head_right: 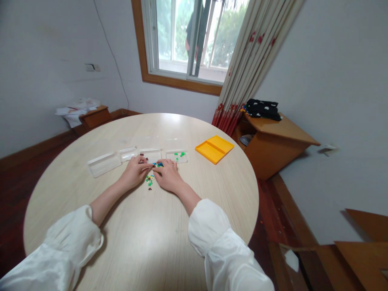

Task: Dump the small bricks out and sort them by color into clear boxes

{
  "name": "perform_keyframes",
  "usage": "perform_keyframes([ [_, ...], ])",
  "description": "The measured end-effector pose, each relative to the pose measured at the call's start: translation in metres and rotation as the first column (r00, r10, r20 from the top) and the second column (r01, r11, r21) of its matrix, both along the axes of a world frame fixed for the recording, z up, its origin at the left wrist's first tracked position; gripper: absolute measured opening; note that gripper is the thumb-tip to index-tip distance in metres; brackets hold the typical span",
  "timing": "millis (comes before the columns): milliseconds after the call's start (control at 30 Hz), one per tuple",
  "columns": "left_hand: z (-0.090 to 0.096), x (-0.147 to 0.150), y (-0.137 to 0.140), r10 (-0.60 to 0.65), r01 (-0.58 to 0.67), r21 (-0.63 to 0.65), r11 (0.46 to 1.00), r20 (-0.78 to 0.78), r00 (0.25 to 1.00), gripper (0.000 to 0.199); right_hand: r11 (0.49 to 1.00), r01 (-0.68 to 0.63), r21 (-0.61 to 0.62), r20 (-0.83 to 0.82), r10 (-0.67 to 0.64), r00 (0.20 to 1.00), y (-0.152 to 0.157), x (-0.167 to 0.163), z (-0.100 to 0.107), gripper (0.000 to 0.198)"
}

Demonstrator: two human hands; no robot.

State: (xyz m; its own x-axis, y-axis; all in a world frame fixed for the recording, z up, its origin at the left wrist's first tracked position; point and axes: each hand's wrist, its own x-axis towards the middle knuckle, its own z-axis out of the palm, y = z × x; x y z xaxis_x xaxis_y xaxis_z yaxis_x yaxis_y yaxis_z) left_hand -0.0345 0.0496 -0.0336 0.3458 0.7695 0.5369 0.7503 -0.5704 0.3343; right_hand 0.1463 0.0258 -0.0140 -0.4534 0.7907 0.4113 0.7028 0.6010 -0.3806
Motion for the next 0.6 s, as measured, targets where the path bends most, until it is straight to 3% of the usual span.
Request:
perform_keyframes([
  [600, -0.0034, -0.0009, 0.0011, 0.001, -0.001, -0.007, 1.000, -0.007, 1.000, 0.024, 0.997, -0.024, -0.078, -0.020, 0.023, 1.000, 0.0042, 0.0002, -0.0018, 0.029],
])
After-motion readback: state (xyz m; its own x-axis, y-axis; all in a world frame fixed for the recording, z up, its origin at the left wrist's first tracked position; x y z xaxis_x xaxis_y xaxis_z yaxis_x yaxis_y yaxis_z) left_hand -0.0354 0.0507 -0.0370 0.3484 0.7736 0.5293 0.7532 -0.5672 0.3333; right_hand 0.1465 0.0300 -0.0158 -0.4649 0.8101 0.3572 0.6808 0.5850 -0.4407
